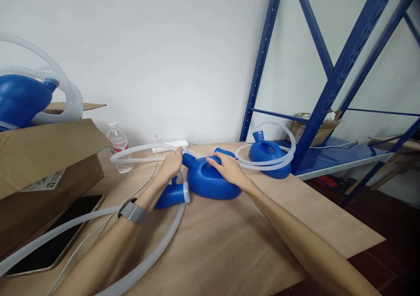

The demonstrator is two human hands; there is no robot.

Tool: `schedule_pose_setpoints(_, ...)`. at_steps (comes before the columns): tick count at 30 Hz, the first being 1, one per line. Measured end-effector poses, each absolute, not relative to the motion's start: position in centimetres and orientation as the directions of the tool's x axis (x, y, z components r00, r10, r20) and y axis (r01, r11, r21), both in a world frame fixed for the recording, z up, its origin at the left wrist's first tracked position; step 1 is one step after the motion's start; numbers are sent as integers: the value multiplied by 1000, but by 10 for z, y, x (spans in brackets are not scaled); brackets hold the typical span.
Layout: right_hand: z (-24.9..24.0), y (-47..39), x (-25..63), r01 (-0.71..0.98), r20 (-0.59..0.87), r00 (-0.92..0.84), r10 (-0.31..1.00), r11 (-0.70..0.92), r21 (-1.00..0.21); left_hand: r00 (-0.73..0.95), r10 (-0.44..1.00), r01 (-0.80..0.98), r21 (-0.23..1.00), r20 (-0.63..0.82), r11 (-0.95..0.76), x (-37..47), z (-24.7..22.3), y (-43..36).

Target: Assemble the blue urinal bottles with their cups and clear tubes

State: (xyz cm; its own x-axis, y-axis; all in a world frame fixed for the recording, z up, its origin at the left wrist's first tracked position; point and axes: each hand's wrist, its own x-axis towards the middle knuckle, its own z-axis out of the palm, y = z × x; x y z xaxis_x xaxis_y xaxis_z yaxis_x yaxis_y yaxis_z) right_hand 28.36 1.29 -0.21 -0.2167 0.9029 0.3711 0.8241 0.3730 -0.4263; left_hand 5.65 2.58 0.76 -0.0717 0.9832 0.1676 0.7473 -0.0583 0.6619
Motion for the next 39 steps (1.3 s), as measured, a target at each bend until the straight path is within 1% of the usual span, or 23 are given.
schedule_pose_setpoints(2, 4, 13, 283, 829, 336, -232, 913, 366, -422, -65, 995, 669, 743, 77, -14, 53, 12, 23)
schedule_pose_setpoints(3, 8, 14, 282, 831, 313, -262, 913, 379, -408, -45, 998, 660, 751, 52, -9, 50, 15, 22)
schedule_pose_setpoints(6, 24, 19, 278, 811, 238, -422, 875, 482, -331, -8, 997, 713, 699, 71, -44, 44, 26, 13)
schedule_pose_setpoints(8, 35, 24, 274, 777, 213, -487, 847, 532, -337, -38, 988, 801, 596, 152, -61, 42, 35, 6)
schedule_pose_setpoints(10, 43, 28, 269, 732, 195, -498, 845, 531, -427, -92, 959, 892, 450, 267, -40, 43, 42, -2)
schedule_pose_setpoints(12, 46, 32, 266, 677, 144, -508, 849, 497, -542, -72, 911, 961, 273, 406, -45, 46, 48, -8)
schedule_pose_setpoints(13, 46, 33, 265, 655, 108, -525, 844, 481, -582, -20, 887, 975, 207, 461, -85, 48, 50, -10)
schedule_pose_setpoints(14, 45, 34, 264, 645, 72, -540, 839, 467, -605, 58, 866, 972, 168, 496, -162, 49, 51, -11)
schedule_pose_setpoints(16, 40, 36, 264, 644, 37, -562, 826, 466, -607, 251, 819, 923, 127, 516, -363, 50, 49, -9)
schedule_pose_setpoints(18, 35, 38, 265, 652, 60, -570, 820, 495, -575, 401, 779, 854, 112, 483, -509, 51, 44, -5)
schedule_pose_setpoints(20, 32, 40, 266, 654, 95, -568, 817, 519, -550, 461, 775, 827, 106, 433, -552, 50, 38, 1)
schedule_pose_setpoints(22, 30, 40, 266, 650, 106, -568, 816, 524, -550, 449, 796, 840, 111, 407, -531, 51, 35, 5)
schedule_pose_setpoints(26, 30, 41, 265, 624, 107, -581, 807, 526, -578, 401, 822, 863, 134, 404, -487, 56, 35, 7)
schedule_pose_setpoints(33, 31, 43, 264, 632, 25, -570, 821, 457, -626, 383, 859, 865, 194, 340, -463, 60, 41, 3)
schedule_pose_setpoints(37, 33, 40, 261, 694, 40, -517, 855, 446, -565, 350, 859, 860, 236, 373, -453, 58, 42, 4)
schedule_pose_setpoints(39, 35, 38, 260, 715, 52, -501, 864, 447, -537, 335, 852, 864, 230, 402, -448, 57, 41, 6)
